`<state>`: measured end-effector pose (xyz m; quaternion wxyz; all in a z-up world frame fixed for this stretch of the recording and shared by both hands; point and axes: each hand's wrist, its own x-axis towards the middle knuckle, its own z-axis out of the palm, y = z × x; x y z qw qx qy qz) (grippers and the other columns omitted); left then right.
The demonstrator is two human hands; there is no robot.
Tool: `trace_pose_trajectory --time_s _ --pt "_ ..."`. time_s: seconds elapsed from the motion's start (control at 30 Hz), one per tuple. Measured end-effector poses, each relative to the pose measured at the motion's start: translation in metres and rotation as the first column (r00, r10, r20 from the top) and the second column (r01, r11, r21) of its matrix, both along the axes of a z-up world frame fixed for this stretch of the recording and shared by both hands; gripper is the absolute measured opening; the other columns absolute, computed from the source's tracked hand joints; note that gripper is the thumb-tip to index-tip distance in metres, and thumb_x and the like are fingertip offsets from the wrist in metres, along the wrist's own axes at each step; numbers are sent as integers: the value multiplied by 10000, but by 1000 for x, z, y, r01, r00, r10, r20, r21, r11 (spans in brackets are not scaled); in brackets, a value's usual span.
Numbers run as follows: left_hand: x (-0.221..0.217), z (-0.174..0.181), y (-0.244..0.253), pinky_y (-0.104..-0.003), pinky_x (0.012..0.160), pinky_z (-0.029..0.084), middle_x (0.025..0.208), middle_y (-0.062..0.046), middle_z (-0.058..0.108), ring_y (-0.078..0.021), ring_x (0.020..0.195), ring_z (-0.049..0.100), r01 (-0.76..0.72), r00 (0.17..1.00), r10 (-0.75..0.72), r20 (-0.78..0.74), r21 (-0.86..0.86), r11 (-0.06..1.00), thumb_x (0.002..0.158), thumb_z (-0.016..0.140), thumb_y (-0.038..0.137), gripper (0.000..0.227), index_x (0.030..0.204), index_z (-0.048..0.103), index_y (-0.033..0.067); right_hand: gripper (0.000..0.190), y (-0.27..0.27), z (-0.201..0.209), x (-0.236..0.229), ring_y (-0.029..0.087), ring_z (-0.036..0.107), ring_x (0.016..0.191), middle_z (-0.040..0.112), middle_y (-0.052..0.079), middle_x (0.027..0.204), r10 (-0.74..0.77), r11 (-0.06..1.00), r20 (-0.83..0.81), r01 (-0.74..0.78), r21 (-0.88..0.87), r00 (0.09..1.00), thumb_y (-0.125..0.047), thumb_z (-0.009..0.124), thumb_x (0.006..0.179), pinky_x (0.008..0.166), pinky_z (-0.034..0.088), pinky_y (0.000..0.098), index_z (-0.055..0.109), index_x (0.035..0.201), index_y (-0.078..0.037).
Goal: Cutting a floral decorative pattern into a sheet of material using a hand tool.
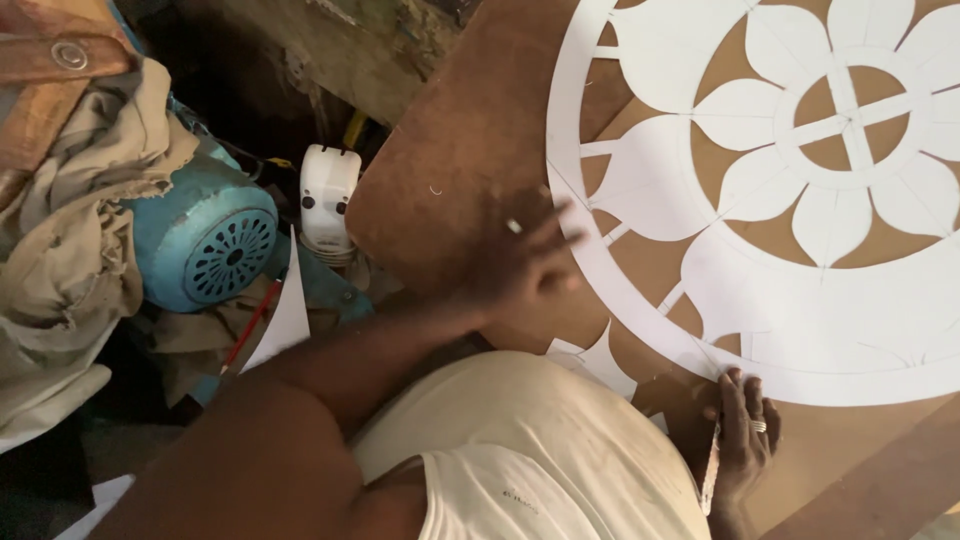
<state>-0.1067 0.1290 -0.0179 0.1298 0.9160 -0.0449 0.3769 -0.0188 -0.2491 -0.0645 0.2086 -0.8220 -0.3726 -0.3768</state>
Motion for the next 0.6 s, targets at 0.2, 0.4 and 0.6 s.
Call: trace_pose_trajectory --time_s 0.2,0.4,0.6 --pt "-15 8 75 -810 1140 143 1564 -178 455 -409 1439 426 -293 955 295 -11 -142 945 948 726 481 591 1431 596 165 286 -4 0 -1 331 644 1388 713 148 1368 2 999 -18 -3 -43 1000 -59 598 1109 1177 453 476 671 1382 -7" --pt "-54 -23 140 -636 1137 323 1582 -185 458 -388 1403 473 -384 921 390 -14 -216 898 1038 775 369 557 1490 582 108 255 -12 -9 6 373 634 1413 708 185 1395 46 999 -45 -47 -20 998 -73 609 1161 1192 450 484 680 1384 30" --pt "-82 -21 159 -562 1100 404 1501 -143 497 -385 1350 488 -435 899 438 31 -70 898 1031 828 315 529 1466 614 103 258 0 3 -2 392 646 1376 719 217 1349 68 998 -8 -68 13 998 -74 584 1137 1167 449 521 688 1336 53"
